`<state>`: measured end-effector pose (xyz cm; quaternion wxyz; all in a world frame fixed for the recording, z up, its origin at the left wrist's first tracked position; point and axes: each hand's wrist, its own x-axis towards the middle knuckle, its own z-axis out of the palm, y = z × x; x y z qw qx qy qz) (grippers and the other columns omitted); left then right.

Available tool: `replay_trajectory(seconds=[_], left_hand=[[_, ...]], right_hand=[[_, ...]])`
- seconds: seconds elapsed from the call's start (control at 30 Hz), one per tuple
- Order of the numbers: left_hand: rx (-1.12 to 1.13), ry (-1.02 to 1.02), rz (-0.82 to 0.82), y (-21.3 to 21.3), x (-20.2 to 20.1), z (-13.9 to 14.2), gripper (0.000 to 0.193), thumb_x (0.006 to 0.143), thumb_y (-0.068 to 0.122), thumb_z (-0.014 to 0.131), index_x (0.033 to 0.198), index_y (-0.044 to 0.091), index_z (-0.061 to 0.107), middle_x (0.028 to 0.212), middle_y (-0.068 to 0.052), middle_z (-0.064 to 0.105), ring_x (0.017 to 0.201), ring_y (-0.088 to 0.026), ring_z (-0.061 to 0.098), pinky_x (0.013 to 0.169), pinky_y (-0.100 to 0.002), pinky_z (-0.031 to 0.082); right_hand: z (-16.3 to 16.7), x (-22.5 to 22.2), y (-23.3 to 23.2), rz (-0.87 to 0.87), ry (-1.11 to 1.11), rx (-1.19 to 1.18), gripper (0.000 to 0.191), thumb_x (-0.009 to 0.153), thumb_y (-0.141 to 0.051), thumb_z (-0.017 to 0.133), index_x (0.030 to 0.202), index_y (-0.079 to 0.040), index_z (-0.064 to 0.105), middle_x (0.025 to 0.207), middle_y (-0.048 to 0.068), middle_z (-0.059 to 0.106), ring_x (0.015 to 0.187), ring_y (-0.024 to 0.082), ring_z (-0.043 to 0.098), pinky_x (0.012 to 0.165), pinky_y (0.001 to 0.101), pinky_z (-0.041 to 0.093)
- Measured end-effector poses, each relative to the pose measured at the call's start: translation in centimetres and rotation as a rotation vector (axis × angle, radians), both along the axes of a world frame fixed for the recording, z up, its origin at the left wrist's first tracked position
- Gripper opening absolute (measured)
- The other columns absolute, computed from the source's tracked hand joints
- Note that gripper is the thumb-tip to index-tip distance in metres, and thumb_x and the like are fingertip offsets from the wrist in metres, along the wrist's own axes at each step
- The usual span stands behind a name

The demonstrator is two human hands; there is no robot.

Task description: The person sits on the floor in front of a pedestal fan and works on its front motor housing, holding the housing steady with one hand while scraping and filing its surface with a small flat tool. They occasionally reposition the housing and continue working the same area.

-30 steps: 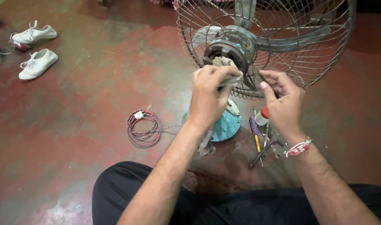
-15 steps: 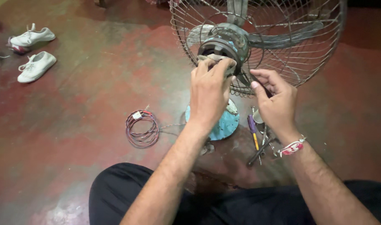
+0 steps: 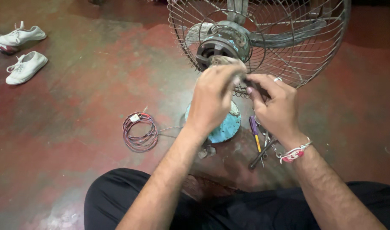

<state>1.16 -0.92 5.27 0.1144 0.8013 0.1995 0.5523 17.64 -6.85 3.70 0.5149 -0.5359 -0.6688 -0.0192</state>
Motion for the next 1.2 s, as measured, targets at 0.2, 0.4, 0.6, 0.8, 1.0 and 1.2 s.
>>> replay_trajectory(seconds=[0.2,0.4,0.6,0.8,1.0,1.2], left_hand=[[0.051,0.119,0.138,0.4,-1.8,-0.6,0.022,0.097,-0.001,0.066,0.118,0.005,0.068,0.108,-0.011,0.074,0.106,-0.031,0.070,0.098,-0.042,0.051],[-0.190,-0.344,0.184,1.0,-1.2,-0.8,0.029,0.098,-0.005,0.051,0.121,0.001,0.067,0.107,-0.009,0.076,0.095,-0.016,0.077,0.084,-0.029,0.062],[-0.429,-0.954,0.175,5.0,-0.8,1.2,0.018,0.110,0.008,0.052,0.116,0.003,0.068,0.104,-0.006,0.077,0.090,-0.012,0.072,0.079,-0.029,0.060],[0.178,-0.148,0.312,3.8,0.8,-0.6,0.028,0.088,0.001,0.075,0.113,0.010,0.071,0.121,-0.009,0.072,0.119,-0.029,0.069,0.103,-0.040,0.056],[-0.115,-0.114,0.312,3.6,1.1,0.9,0.031,0.074,-0.008,0.078,0.101,0.006,0.070,0.110,-0.011,0.065,0.101,-0.030,0.071,0.082,-0.037,0.058],[-0.157,-0.151,0.328,4.6,1.6,1.2,0.018,0.081,-0.002,0.081,0.093,0.010,0.075,0.089,-0.008,0.067,0.083,-0.026,0.072,0.075,-0.036,0.056]], right_hand=[[0.3,0.8,-0.5,-0.015,0.009,0.079,0.023,0.096,0.001,0.075,0.117,-0.007,0.074,0.101,0.008,0.076,0.083,0.014,0.070,0.072,0.0281,0.054],[0.1,2.5,0.2,-0.076,0.064,0.054,0.021,0.098,0.001,0.076,0.118,-0.004,0.074,0.099,0.009,0.076,0.086,0.013,0.072,0.079,0.0269,0.056],[-0.4,1.9,0.3,-0.008,0.108,0.046,0.021,0.097,0.002,0.074,0.117,-0.004,0.074,0.102,0.009,0.077,0.090,0.012,0.074,0.079,0.0254,0.057],[-0.2,1.0,0.2,-0.031,0.099,0.008,0.022,0.094,0.001,0.076,0.115,-0.005,0.075,0.096,0.009,0.077,0.085,0.013,0.074,0.075,0.0261,0.056],[-0.4,0.8,0.2,-0.028,0.110,-0.034,0.022,0.094,0.000,0.075,0.115,-0.005,0.075,0.095,0.009,0.077,0.084,0.013,0.075,0.072,0.0267,0.056],[-0.6,0.7,0.3,0.000,0.076,-0.013,0.023,0.094,-0.001,0.076,0.116,-0.006,0.075,0.100,0.009,0.077,0.088,0.014,0.075,0.075,0.0269,0.056]])
